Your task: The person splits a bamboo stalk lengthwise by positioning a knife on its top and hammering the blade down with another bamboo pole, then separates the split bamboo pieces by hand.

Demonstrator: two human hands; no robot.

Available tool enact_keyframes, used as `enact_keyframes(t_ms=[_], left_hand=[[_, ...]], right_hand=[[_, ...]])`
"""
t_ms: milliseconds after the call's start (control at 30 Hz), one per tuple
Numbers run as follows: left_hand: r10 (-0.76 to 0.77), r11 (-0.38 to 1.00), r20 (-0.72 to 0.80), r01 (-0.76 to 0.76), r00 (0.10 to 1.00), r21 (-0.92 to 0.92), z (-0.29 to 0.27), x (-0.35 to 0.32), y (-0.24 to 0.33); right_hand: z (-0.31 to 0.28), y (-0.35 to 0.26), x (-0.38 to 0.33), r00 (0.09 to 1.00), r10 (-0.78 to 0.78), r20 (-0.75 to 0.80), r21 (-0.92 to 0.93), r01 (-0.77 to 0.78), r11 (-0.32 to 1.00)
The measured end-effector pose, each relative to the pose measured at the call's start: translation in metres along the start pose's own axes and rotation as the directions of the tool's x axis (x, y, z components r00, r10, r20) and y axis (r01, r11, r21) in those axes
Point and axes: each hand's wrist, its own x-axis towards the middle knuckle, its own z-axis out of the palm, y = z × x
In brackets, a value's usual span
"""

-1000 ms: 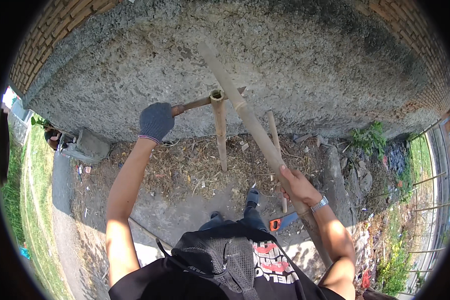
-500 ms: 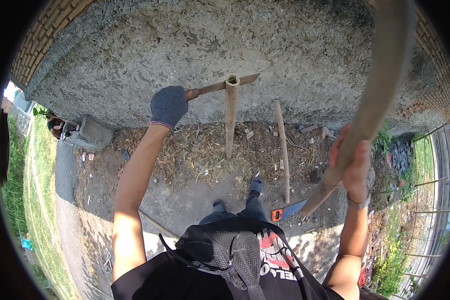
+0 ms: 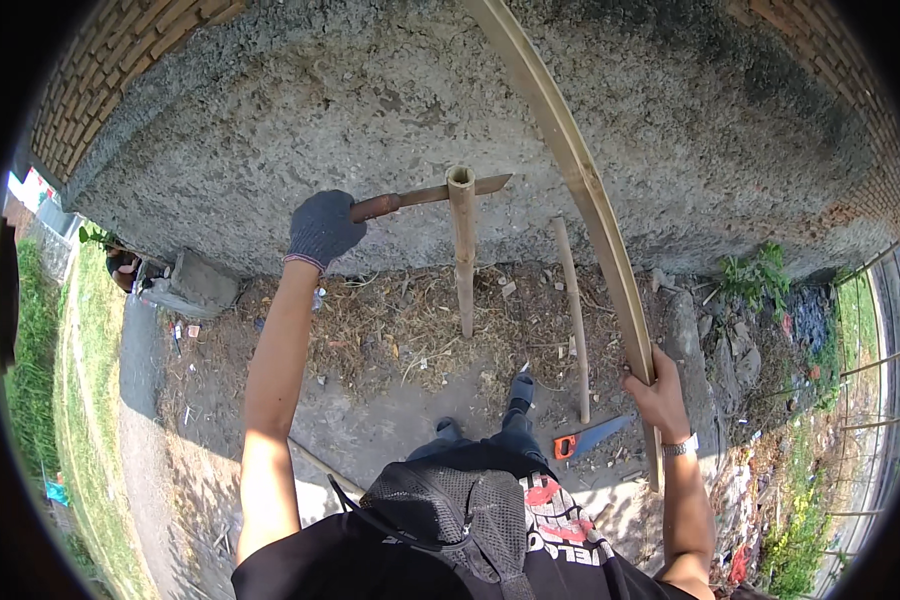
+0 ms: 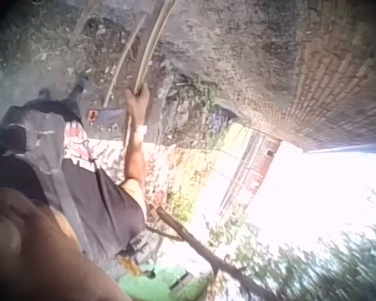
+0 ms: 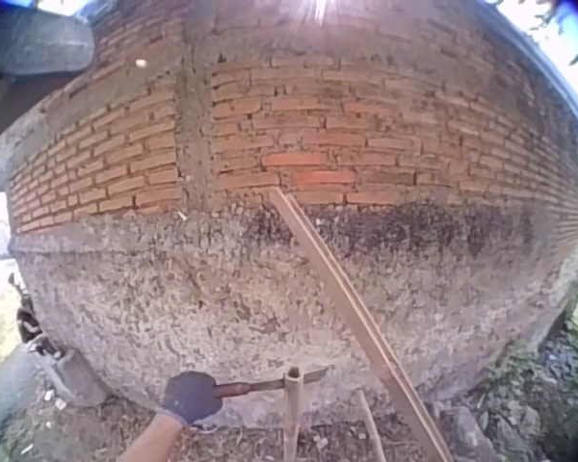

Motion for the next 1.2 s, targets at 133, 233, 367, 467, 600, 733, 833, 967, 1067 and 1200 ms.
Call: enact_keyframes(t_ms=[133,233,367,467,600,733,833,967,1067,1200], left_hand=[[-0.114,0.993,-0.041,0.114,0.993,0.000,0.008,0.000,0.004],[-0.096,0.995,-0.135,0.095,0.986,-0.019,0.012,0.005,0.000],[-0.106,0.994,-0.043,0.105,0.993,-0.025,0.007,0.005,0.013],[-0.110,0.994,-0.122,0.109,0.986,-0.013,0.014,0.002,0.012],[-0.078,0.997,-0.072,0.077,0.994,-0.027,0.009,0.007,0.016],[-0.110,0.994,-0.069,0.108,0.992,-0.031,0.011,0.012,-0.002],[-0.129,0.992,-0.111,0.127,0.985,-0.022,0.020,0.011,-0.018],[-0.120,0.993,-0.154,0.116,0.981,-0.038,0.020,0.023,-0.010],[-0.113,0.993,-0.183,0.107,0.977,-0.041,0.023,0.023,-0.011],[-0.121,0.992,-0.124,0.115,0.985,-0.059,0.039,0.020,0.001]], right_hand=[[0.022,0.033,-0.002,0.992,-0.029,0.127,-0.064,0.037,0.997],[0.076,-0.033,-0.022,0.948,0.028,0.316,0.082,-0.057,0.995],[0.090,-0.023,0.009,0.934,0.105,0.343,-0.042,-0.096,0.994],[0.095,0.000,0.018,0.958,0.070,0.278,-0.179,-0.020,0.984],[0.086,-0.030,0.018,0.921,0.113,0.374,-0.098,-0.082,0.992],[0.061,-0.159,-0.001,0.926,-0.344,0.153,0.146,0.323,0.935],[0.021,-0.231,-0.013,0.732,-0.679,-0.061,0.336,0.655,0.676],[-0.011,-0.249,-0.034,0.607,-0.795,-0.006,0.423,0.722,0.548],[0.070,-0.151,0.014,0.927,-0.366,0.087,0.197,0.344,0.918],[0.108,-0.018,0.052,0.863,0.407,0.300,-0.046,-0.413,0.909]])
